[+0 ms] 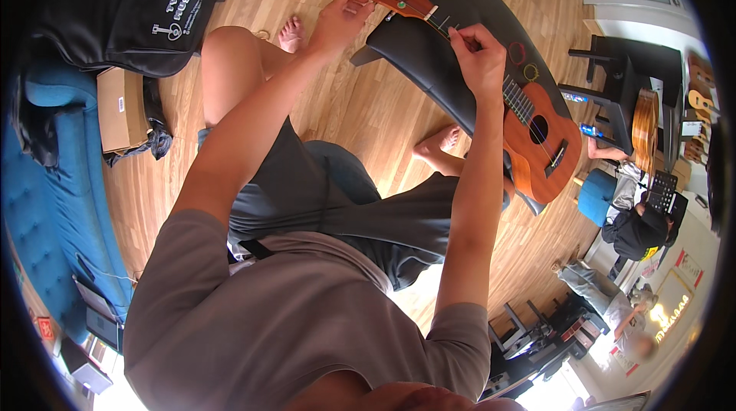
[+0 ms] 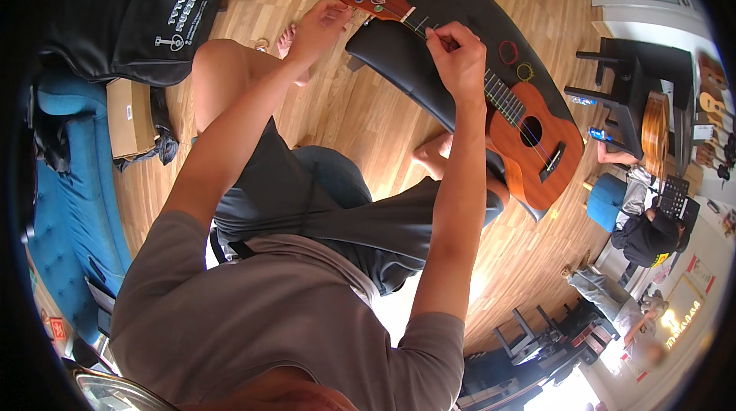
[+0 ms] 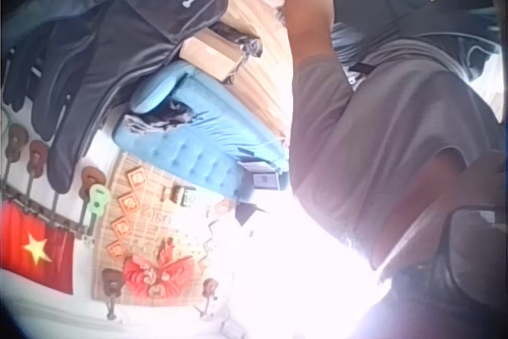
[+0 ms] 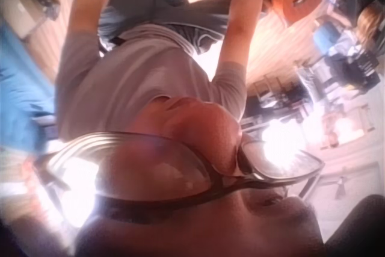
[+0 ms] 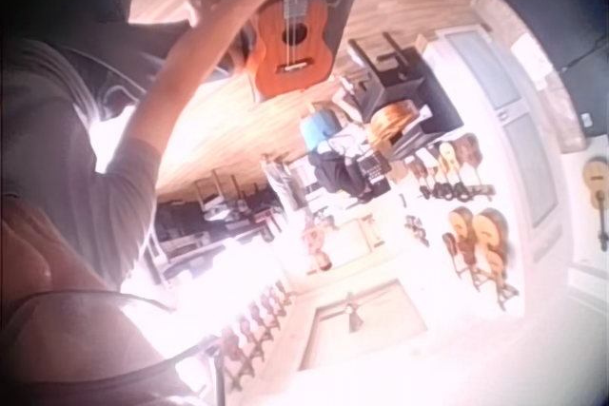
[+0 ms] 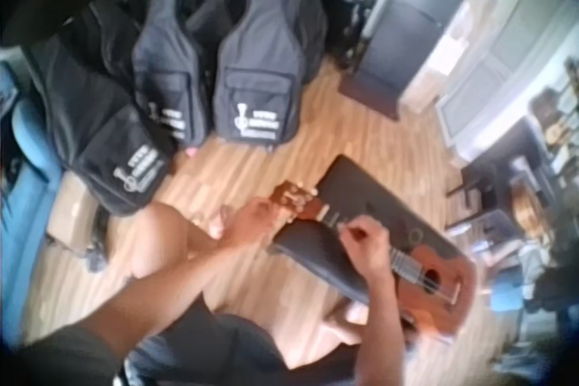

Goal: The person sits on the floor and tunes a small acoustic guitar by turning the tuning pegs on the headstock. They repeatedly pluck the strings and adjust the pegs to change the pitch.

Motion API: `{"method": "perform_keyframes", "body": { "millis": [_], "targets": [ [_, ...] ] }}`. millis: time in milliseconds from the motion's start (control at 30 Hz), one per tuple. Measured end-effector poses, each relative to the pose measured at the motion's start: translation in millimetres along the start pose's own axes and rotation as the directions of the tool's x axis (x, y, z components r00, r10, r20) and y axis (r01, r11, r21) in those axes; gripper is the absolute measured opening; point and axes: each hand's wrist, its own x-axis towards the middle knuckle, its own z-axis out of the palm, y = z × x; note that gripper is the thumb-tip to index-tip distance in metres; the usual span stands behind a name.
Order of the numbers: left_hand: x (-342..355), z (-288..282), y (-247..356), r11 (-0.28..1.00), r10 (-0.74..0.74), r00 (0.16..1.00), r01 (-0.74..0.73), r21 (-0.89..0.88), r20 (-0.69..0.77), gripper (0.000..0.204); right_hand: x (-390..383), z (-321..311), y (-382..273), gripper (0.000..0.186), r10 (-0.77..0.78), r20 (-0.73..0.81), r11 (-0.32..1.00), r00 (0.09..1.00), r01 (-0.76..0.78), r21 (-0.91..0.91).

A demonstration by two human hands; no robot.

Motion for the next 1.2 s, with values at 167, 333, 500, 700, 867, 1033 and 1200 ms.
{"method": "perform_keyframes", "body": {
  "millis": [167, 333, 500, 700, 867, 1033, 1200],
  "targets": [
    [-9.9, -3.2, 19.1, 0.802, 0.388, 0.922, -0.342, 0.490, 0.009, 0.024, 1.3, -2.3, -1.9, 0.018, 0.021, 0.021, 1.000, 1.000, -0.021, -0.019],
    [-8.9, -3.8, 14.7, 0.789, 0.411, 0.911, -0.338, 0.513, -0.032, 0.024, 1.9, -2.1, -1.8, 0.018, 0.043, 0.027, 0.999, 0.999, -0.043, -0.001],
    [-7.9, 0.6, 15.8, 0.969, 0.046, 0.996, -0.026, 0.247, -0.076, 0.031, 1.4, -1.5, 0.4, 0.018, 0.030, 0.017, 1.000, 0.999, -0.031, 0.005],
    [8.7, -7.0, -0.5, 0.960, -0.211, 0.977, 0.215, -0.181, 0.044, 0.035, 1.5, -2.0, 0.6, 0.018, 0.030, 0.024, 1.000, 0.999, -0.030, -0.004],
    [-8.5, -2.1, 16.5, 0.826, 0.428, 0.904, -0.387, 0.410, -0.008, 0.030, 1.5, -1.5, 1.9, 0.017, 0.045, 0.024, 0.999, 0.999, -0.045, -0.006],
    [-7.8, -3.8, 12.1, 0.790, 0.410, 0.912, -0.356, 0.500, 0.002, 0.028, 0.5, -1.1, 2.6, 0.017, 0.055, 0.022, 0.998, 0.998, -0.055, 0.025],
    [-1.3, -3.1, 9.3, 0.989, -0.100, 0.995, 0.100, 0.107, -0.009, 0.032, 1.6, -1.8, 0.4, 0.017, 0.045, 0.031, 0.999, 0.999, -0.046, 0.014]
  ]
}}
